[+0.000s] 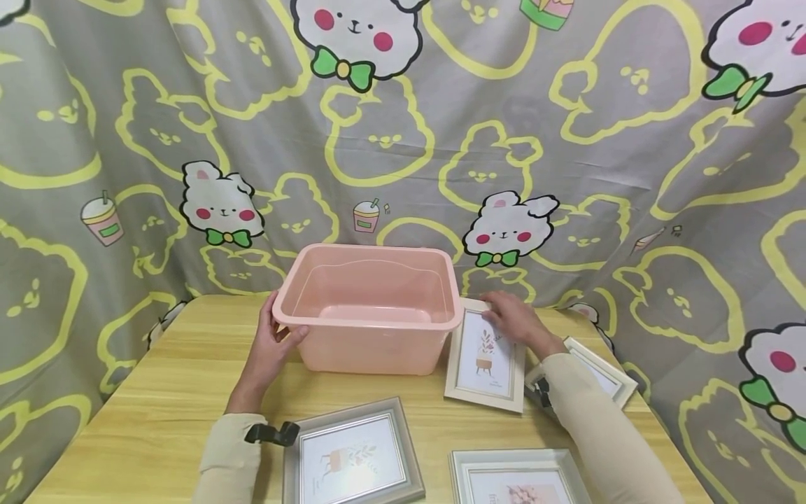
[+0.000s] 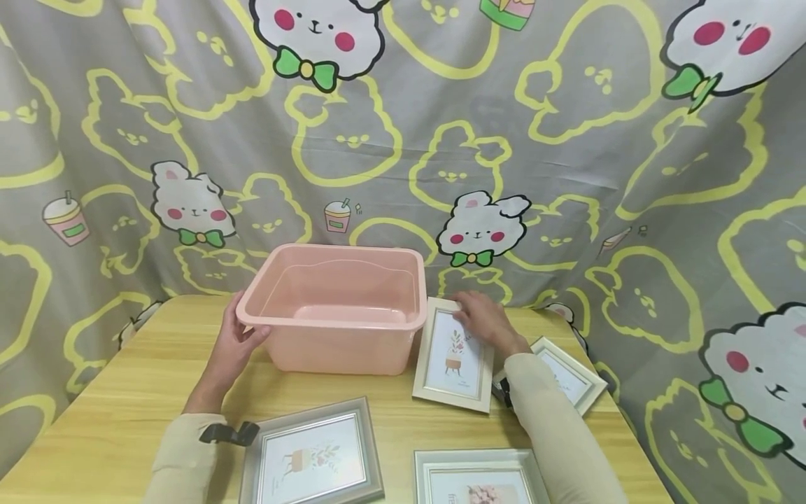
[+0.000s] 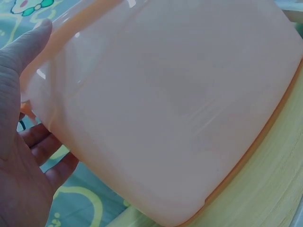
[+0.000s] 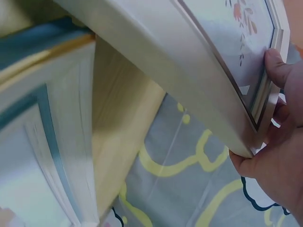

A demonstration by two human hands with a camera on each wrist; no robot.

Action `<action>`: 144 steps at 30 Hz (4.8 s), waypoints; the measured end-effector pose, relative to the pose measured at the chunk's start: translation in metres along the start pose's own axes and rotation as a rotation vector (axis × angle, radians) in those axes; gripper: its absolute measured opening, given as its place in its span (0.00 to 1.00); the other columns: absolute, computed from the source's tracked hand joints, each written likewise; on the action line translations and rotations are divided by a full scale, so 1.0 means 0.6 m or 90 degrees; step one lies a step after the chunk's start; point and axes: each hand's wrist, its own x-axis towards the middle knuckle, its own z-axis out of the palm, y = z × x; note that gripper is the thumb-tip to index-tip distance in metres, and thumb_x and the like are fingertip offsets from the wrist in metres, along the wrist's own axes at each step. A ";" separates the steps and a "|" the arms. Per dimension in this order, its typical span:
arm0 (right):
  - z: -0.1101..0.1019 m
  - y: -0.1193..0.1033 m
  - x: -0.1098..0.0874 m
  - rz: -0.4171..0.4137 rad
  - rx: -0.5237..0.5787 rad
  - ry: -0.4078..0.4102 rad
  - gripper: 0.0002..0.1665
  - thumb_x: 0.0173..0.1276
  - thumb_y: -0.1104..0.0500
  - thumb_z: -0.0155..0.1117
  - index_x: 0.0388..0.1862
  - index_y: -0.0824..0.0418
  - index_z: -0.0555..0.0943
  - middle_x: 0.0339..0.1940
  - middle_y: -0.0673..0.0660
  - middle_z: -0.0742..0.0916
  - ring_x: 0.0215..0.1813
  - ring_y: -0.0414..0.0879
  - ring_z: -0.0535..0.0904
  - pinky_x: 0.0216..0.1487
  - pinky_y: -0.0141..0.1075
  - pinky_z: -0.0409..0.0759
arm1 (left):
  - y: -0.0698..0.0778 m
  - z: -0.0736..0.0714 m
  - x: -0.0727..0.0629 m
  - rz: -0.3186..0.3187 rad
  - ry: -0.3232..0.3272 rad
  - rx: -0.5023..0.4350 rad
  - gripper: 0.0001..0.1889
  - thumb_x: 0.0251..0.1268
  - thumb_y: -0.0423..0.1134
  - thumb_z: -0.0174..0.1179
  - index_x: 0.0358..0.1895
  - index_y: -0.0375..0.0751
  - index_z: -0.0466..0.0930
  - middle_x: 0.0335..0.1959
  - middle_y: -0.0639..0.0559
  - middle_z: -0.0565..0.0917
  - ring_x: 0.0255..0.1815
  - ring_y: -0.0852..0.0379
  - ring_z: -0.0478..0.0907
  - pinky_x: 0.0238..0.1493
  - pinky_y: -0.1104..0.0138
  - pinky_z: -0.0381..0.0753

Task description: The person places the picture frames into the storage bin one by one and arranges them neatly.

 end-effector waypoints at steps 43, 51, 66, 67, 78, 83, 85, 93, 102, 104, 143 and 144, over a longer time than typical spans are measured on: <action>-0.056 -0.034 -0.032 -0.028 -0.029 0.103 0.20 0.67 0.54 0.64 0.58 0.49 0.79 0.55 0.59 0.82 0.58 0.57 0.75 0.57 0.60 0.70 | 0.002 0.000 -0.003 0.010 -0.013 -0.005 0.44 0.66 0.32 0.59 0.78 0.51 0.41 0.74 0.42 0.57 0.71 0.48 0.57 0.59 0.82 0.69; -0.060 -0.037 -0.036 -0.021 -0.020 0.126 0.20 0.66 0.55 0.66 0.57 0.49 0.79 0.52 0.57 0.82 0.55 0.55 0.76 0.55 0.57 0.71 | 0.000 -0.002 -0.004 0.018 -0.017 -0.006 0.44 0.66 0.31 0.59 0.78 0.52 0.41 0.74 0.41 0.57 0.66 0.64 0.61 0.59 0.81 0.70; -0.074 -0.048 -0.036 -0.051 -0.020 0.150 0.18 0.66 0.56 0.66 0.55 0.49 0.80 0.54 0.56 0.82 0.57 0.55 0.76 0.58 0.59 0.70 | -0.006 -0.004 -0.003 0.026 -0.020 -0.023 0.43 0.66 0.29 0.58 0.77 0.50 0.41 0.74 0.40 0.57 0.69 0.55 0.61 0.59 0.81 0.70; -0.074 -0.048 -0.036 -0.053 -0.020 0.152 0.18 0.66 0.56 0.66 0.55 0.49 0.80 0.54 0.56 0.82 0.57 0.55 0.76 0.57 0.58 0.70 | -0.005 -0.004 -0.003 0.026 -0.020 -0.023 0.43 0.66 0.29 0.58 0.77 0.50 0.41 0.74 0.40 0.57 0.68 0.58 0.61 0.59 0.81 0.70; -0.078 -0.052 -0.037 -0.064 -0.029 0.172 0.19 0.65 0.56 0.67 0.55 0.48 0.80 0.55 0.55 0.82 0.59 0.55 0.75 0.57 0.59 0.69 | -0.007 -0.003 -0.004 0.028 -0.022 -0.025 0.44 0.65 0.29 0.58 0.77 0.49 0.41 0.73 0.38 0.57 0.65 0.65 0.62 0.59 0.80 0.71; -0.082 -0.055 -0.037 -0.081 -0.025 0.187 0.18 0.64 0.58 0.67 0.53 0.48 0.81 0.53 0.55 0.83 0.57 0.54 0.75 0.53 0.57 0.68 | -0.007 -0.003 -0.005 0.025 -0.018 -0.023 0.44 0.65 0.28 0.58 0.78 0.49 0.41 0.73 0.40 0.57 0.64 0.67 0.62 0.59 0.80 0.71; -0.084 -0.056 -0.037 -0.080 -0.027 0.190 0.17 0.64 0.58 0.68 0.53 0.48 0.81 0.53 0.55 0.83 0.57 0.54 0.75 0.53 0.57 0.68 | -0.006 -0.003 -0.005 0.025 -0.018 -0.020 0.44 0.65 0.29 0.58 0.78 0.49 0.41 0.74 0.39 0.57 0.64 0.67 0.62 0.59 0.80 0.71; -0.085 -0.056 -0.039 -0.080 -0.041 0.193 0.17 0.64 0.57 0.67 0.53 0.47 0.81 0.54 0.55 0.83 0.57 0.56 0.76 0.53 0.59 0.69 | -0.007 -0.003 -0.003 0.027 -0.019 -0.017 0.44 0.65 0.28 0.58 0.78 0.49 0.40 0.74 0.40 0.56 0.65 0.66 0.62 0.58 0.81 0.71; -0.087 -0.061 -0.042 -0.077 -0.065 0.186 0.17 0.65 0.56 0.68 0.53 0.47 0.81 0.56 0.55 0.83 0.55 0.55 0.78 0.52 0.59 0.71 | -0.009 -0.004 -0.003 0.030 -0.018 -0.012 0.44 0.65 0.28 0.58 0.78 0.49 0.40 0.74 0.39 0.57 0.65 0.68 0.62 0.58 0.81 0.71; -0.088 -0.060 -0.042 -0.089 -0.072 0.189 0.18 0.64 0.56 0.68 0.53 0.47 0.81 0.56 0.54 0.84 0.55 0.54 0.80 0.50 0.58 0.72 | -0.009 -0.004 -0.003 0.032 -0.018 -0.013 0.44 0.65 0.28 0.58 0.78 0.49 0.40 0.74 0.39 0.57 0.64 0.67 0.62 0.58 0.81 0.71; -0.095 -0.065 -0.044 -0.118 -0.117 0.187 0.19 0.66 0.55 0.66 0.56 0.50 0.79 0.54 0.55 0.85 0.44 0.54 0.84 0.41 0.53 0.81 | -0.008 -0.003 -0.003 0.024 -0.018 0.008 0.44 0.66 0.31 0.59 0.78 0.51 0.39 0.74 0.42 0.56 0.64 0.69 0.61 0.56 0.84 0.71; -0.095 -0.066 -0.044 -0.111 -0.118 0.185 0.19 0.66 0.55 0.66 0.56 0.50 0.79 0.54 0.55 0.85 0.44 0.54 0.84 0.41 0.53 0.81 | -0.008 -0.003 -0.003 0.024 -0.017 0.007 0.44 0.66 0.31 0.59 0.78 0.51 0.39 0.74 0.42 0.56 0.64 0.69 0.61 0.56 0.84 0.71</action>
